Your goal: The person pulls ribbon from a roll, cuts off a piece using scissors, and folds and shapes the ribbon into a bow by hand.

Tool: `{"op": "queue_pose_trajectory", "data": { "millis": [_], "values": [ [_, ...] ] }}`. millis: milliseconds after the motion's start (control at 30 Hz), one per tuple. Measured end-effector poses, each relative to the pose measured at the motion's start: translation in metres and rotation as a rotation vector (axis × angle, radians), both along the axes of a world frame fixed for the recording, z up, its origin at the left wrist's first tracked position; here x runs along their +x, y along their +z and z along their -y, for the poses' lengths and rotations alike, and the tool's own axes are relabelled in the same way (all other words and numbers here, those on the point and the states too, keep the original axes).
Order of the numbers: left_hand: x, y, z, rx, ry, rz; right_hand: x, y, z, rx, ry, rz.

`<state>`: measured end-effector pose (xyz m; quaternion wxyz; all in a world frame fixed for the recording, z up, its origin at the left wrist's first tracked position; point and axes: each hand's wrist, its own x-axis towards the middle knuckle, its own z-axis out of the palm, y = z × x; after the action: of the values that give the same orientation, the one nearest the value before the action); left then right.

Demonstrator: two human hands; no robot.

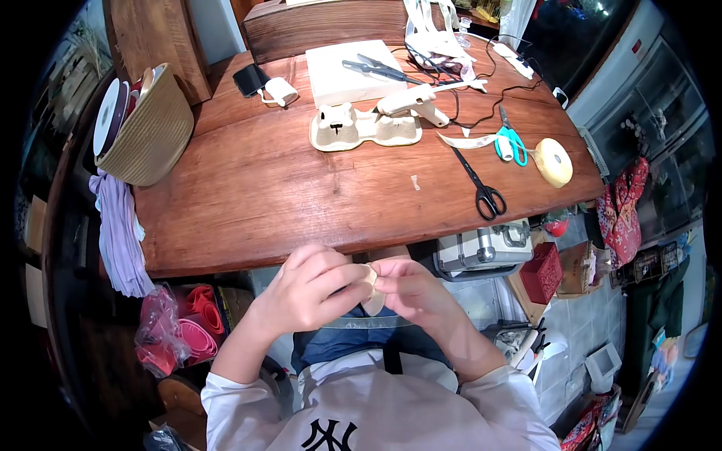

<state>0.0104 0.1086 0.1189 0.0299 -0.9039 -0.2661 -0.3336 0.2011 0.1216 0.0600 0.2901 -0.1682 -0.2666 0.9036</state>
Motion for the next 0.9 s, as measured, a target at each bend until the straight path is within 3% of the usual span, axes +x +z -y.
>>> {"op": "queue_pose_trajectory", "data": {
  "millis": [200,333,400,433,467,533,567,633,667,733,833,900],
  "values": [
    [-0.002,-0.002,0.0,0.046,-0.086,-0.04,-0.001,0.017,0.007,-0.027,0.09,0.059],
    [-0.011,-0.005,0.0,-0.047,-0.038,0.097,0.01,0.022,0.016,-0.025,0.011,0.056],
    [-0.014,-0.006,0.002,-0.087,-0.023,0.139,0.028,0.015,0.007,0.077,0.111,0.094],
    [-0.016,-0.006,0.003,-0.179,0.005,0.186,0.032,0.017,0.004,0.022,0.067,-0.115],
    [-0.016,-0.006,0.004,-0.27,0.035,0.232,0.039,0.023,0.0,0.009,-0.052,0.049],
    [-0.014,-0.008,0.006,-0.313,0.089,0.292,0.021,0.024,0.005,0.19,-0.708,0.272],
    [-0.013,-0.008,0.007,-0.357,0.143,0.351,0.019,0.021,0.007,0.192,-0.707,0.27],
    [-0.009,-0.008,0.008,-0.384,0.185,0.4,0.017,0.012,0.013,0.942,-1.083,0.709],
    [-0.007,-0.009,0.009,-0.416,0.226,0.45,0.014,0.013,0.019,0.892,-0.978,0.6],
    [-0.002,-0.01,0.01,-0.448,0.223,0.47,0.002,0.028,0.03,0.916,-0.856,0.662],
    [0.004,-0.011,0.009,-0.481,0.196,0.503,-0.013,0.032,0.029,1.067,-0.823,0.749],
    [0.005,-0.011,0.01,-0.492,0.181,0.512,-0.016,0.027,0.029,0.973,-0.772,0.644]
  ]
}}
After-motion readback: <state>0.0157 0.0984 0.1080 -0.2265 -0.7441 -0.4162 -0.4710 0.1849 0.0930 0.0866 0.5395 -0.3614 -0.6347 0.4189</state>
